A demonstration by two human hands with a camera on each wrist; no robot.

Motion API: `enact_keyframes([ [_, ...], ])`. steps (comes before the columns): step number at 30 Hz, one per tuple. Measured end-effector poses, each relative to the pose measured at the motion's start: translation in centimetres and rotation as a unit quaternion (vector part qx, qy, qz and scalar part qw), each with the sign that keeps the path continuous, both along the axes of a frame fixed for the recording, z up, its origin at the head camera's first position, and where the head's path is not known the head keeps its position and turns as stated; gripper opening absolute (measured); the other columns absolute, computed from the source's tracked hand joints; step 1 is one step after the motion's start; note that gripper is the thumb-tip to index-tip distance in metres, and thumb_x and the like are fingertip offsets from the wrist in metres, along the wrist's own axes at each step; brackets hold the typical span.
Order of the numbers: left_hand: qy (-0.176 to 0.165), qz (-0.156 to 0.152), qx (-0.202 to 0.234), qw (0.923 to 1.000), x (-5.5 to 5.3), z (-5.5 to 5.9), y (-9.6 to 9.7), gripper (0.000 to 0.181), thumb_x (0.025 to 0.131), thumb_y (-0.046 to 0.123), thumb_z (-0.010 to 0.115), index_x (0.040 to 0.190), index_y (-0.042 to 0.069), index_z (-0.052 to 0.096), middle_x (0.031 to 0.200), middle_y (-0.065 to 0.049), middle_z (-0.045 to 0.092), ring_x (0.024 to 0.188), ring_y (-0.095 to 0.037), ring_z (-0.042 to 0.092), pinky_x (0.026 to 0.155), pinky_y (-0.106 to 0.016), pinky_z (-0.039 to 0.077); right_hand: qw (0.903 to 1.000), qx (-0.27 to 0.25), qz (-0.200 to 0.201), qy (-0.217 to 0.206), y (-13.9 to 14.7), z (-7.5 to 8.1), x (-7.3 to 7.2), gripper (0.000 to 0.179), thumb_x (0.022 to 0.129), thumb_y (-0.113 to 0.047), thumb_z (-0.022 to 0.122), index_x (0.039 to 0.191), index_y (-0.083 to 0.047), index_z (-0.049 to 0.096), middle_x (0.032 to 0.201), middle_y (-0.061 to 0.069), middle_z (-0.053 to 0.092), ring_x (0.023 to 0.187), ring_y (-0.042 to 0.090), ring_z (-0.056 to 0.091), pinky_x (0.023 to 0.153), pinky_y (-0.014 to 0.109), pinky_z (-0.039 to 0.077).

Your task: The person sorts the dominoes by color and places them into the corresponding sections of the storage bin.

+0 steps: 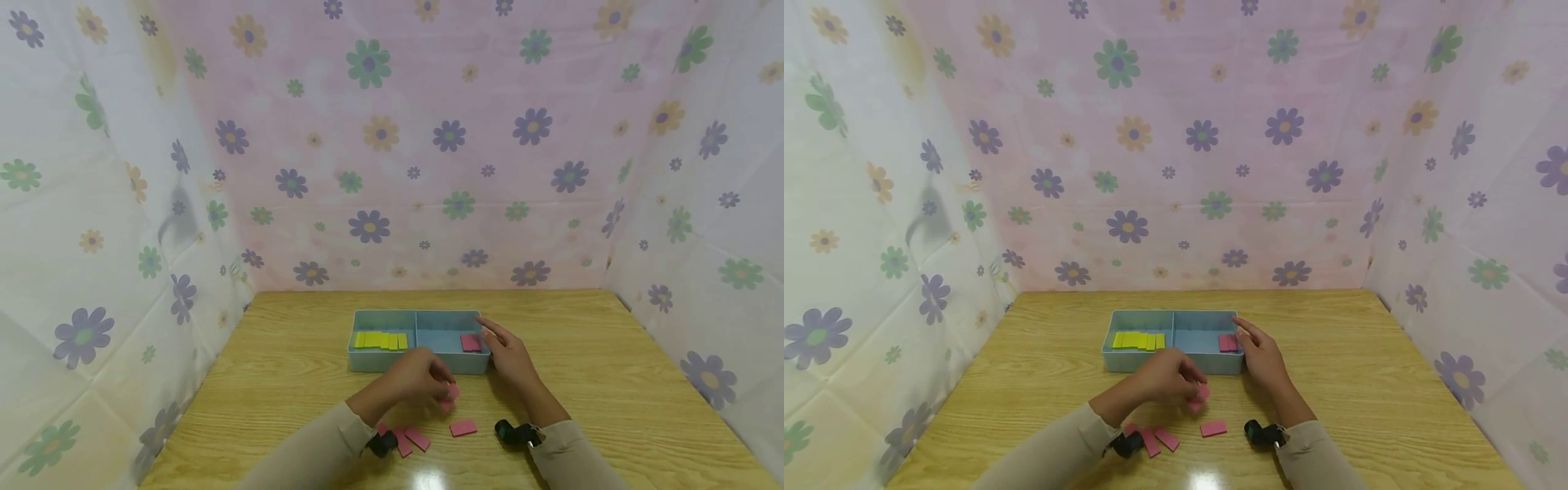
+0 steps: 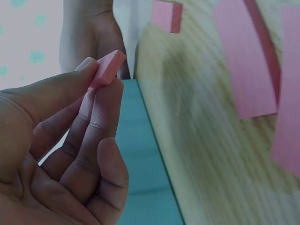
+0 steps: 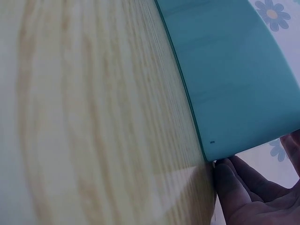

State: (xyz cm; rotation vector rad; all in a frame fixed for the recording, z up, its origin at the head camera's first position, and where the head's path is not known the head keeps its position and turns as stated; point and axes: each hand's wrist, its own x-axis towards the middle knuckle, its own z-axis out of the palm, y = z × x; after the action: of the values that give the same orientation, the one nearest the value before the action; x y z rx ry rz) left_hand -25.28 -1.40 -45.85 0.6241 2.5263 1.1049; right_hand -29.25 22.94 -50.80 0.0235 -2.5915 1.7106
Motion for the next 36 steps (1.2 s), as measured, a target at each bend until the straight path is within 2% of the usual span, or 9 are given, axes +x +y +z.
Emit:
enact_keyframes([
  [1,0.001,-0.001,0.003,1.0,-0.1,0.2,0.0,0.004,0.088,0.018,0.084,0.091,0.021,0.084,0.08,0.014,0.075,0.078,-0.001,0.066,0.072,-0.027,0.057,1.0,-0.003,0.0,0.001,0.0,0.0,0.0,0.044,0.109,-0.046,0.049,0.151,-0.034,0.054,0.09,0.007,0.055,0.078,0.019,0.049,0.069,0.03,0.042],
  [5,0.007,0.001,0.016,0.9999,-0.3,0.9,-0.2,0.003,0.088,0.021,0.084,0.091,0.02,0.084,0.082,0.014,0.076,0.081,-0.001,0.066,0.07,-0.026,0.056,0.9999,-0.014,0.003,-0.001,0.1,-0.2,0.0,0.045,0.108,-0.048,0.05,0.151,-0.033,0.054,0.078,0.002,0.047,0.069,0.015,0.044,0.064,0.029,0.041],
  [9,0.001,0.001,0.038,0.9993,-0.4,1.5,-0.2,0.004,0.09,0.019,0.082,0.094,0.018,0.085,0.081,0.012,0.077,0.078,-0.002,0.069,0.068,-0.026,0.057,0.9997,-0.022,0.005,-0.012,0.1,-0.3,0.0,0.046,0.108,-0.049,0.05,0.151,-0.035,0.053,0.079,0.002,0.044,0.065,0.015,0.039,0.062,0.03,0.04],
  [12,-0.017,0.0,0.061,0.998,-0.5,1.9,-0.2,0.007,0.092,0.017,0.08,0.096,0.018,0.085,0.08,0.01,0.078,0.075,-0.005,0.072,0.068,-0.028,0.058,0.9997,-0.018,0.007,-0.014,0.2,-0.3,-0.1,0.046,0.108,-0.048,0.049,0.153,-0.035,0.052,0.096,0.012,0.054,0.072,0.014,0.042,0.065,0.03,0.04],
  [16,-0.023,0.004,0.073,0.9971,-0.9,2.4,-0.2,0.008,0.092,0.019,0.079,0.098,0.02,0.084,0.079,0.009,0.078,0.074,-0.006,0.074,0.067,-0.028,0.059,0.9997,-0.016,0.015,-0.01,0.2,-0.2,-0.2,0.049,0.109,-0.047,0.047,0.156,-0.032,0.048,0.14,0.019,0.056,0.097,0.021,0.053,0.072,0.03,0.042],
  [19,-0.023,0.012,0.078,0.9966,-1.3,2.6,-0.1,0.008,0.092,0.021,0.08,0.098,0.021,0.084,0.08,0.009,0.078,0.075,-0.006,0.074,0.068,-0.027,0.059,0.9997,-0.014,0.019,-0.004,0.2,-0.2,-0.1,0.048,0.11,-0.046,0.046,0.156,-0.032,0.048,0.151,0.016,0.05,0.11,0.027,0.052,0.076,0.032,0.042],
  [25,-0.032,0.034,0.107,0.9931,-2.0,3.5,0.1,0.008,0.092,0.021,0.08,0.099,0.02,0.084,0.083,0.008,0.078,0.076,-0.009,0.075,0.074,-0.033,0.063,0.9997,-0.013,0.018,-0.005,0.2,-0.2,-0.2,0.046,0.111,-0.043,0.046,0.155,-0.031,0.05,0.139,0.019,0.055,0.096,0.029,0.051,0.071,0.031,0.042],
  [31,-0.047,0.052,0.127,0.9894,-2.8,4.6,0.5,0.012,0.093,0.019,0.078,0.103,0.015,0.083,0.082,0.004,0.079,0.082,-0.018,0.077,0.084,-0.048,0.063,0.999,-0.024,0.031,-0.02,0.3,-0.2,-0.4,0.048,0.112,-0.038,0.044,0.159,-0.026,0.044,0.166,0.016,0.035,0.143,0.035,0.042,0.1,0.041,0.047],
  [36,-0.039,0.063,0.128,0.9891,-3.8,4.8,1.0,0.011,0.091,0.021,0.081,0.1,0.015,0.083,0.081,0.003,0.079,0.088,-0.029,0.078,0.082,-0.047,0.063,0.9989,-0.026,0.035,-0.02,0.3,-0.1,-0.3,0.049,0.112,-0.041,0.043,0.159,-0.027,0.044,0.169,0.014,0.029,0.154,0.038,0.031,0.117,0.056,0.039],
])
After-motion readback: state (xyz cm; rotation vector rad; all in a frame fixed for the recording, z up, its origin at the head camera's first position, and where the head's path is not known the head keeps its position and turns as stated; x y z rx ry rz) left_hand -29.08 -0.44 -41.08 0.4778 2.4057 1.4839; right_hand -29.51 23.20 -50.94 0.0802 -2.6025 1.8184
